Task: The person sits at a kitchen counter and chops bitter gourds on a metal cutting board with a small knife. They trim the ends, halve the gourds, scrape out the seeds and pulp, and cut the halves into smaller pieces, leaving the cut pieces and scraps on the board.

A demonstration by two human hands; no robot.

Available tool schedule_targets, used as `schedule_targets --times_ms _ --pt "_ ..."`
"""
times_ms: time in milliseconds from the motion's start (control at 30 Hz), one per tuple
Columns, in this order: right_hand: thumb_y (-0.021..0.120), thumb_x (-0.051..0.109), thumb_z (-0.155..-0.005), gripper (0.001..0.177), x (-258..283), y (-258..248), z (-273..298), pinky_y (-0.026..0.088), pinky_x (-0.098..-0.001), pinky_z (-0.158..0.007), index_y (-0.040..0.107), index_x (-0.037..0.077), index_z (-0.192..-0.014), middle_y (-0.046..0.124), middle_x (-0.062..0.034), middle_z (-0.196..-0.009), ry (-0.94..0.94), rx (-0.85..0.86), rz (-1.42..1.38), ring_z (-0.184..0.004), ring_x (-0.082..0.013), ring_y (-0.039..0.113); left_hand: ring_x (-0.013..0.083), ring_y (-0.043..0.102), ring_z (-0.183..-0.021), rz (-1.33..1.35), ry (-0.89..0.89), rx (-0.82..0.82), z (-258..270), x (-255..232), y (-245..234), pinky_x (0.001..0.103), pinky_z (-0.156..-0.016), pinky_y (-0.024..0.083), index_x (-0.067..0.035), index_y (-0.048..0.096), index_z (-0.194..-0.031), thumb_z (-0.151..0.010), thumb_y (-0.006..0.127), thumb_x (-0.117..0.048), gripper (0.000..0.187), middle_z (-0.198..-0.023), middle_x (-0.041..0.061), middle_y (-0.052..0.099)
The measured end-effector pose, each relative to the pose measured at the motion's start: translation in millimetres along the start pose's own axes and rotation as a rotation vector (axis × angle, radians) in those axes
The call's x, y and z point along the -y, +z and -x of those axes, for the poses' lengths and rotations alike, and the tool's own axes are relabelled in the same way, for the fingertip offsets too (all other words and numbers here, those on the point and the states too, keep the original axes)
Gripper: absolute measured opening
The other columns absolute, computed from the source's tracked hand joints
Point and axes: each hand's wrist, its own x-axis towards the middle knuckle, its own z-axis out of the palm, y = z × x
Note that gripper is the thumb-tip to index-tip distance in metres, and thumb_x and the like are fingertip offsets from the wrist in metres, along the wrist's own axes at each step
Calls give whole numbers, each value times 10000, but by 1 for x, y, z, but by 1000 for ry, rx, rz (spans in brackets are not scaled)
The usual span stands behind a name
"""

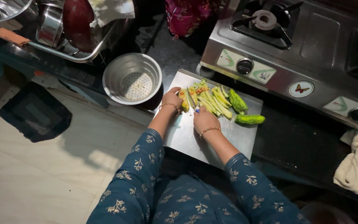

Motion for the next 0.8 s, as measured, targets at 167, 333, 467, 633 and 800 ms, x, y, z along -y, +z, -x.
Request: schedule_targets --times_ms 167,333,467,633,800 --pt "498 352 -1005 368 -1 5 10 524 -558 -861 568 7 -1113 713 -273 -971 -23 -10 -29 -939 -474 682 387 790 -919 240 -197 164 24 -23 -22 455 -791 631 -188 620 -1380 -821 620 -88 567 -1152 166 740" --pt "502 349 -1000 370 -2 16 20 525 -564 -850 540 0 -1114 719 -277 -922 -36 -4 -35 -909 -478 689 331 702 -1070 -54 66 54 5 -7 -5 366 -955 544 -103 663 -1310 -774 814 -258 578 -1170 230 704" --pt "492 355 -1011 360 0 17 21 525 -577 -825 529 11 -1111 715 -277 -899 6 23 -11 -891 -481 683 314 707 -1072 -69 -1 42 -8 8 8 362 -944 551 -104 678 -1273 -724 830 -251 588 -1167 194 716" --pt "489 360 -1008 355 -1 18 29 530 -582 -793 517 19 -1100 714 -270 -877 -27 -2 24 -850 -485 685 295 709 -1087 -55 -8 -38 -17 20 19 358 -959 546 -130 731 -1231 -759 754 -140 473 -1165 149 743" --pt "499 362 -1004 340 -5 18 37 535 -580 -764 511 33 -1090 714 -261 -845 -26 28 41 -816 -482 691 287 727 -1055 32 -82 -48 -15 21 21 353 -941 556 -124 735 -1190 -763 740 -100 427 -1141 144 747"
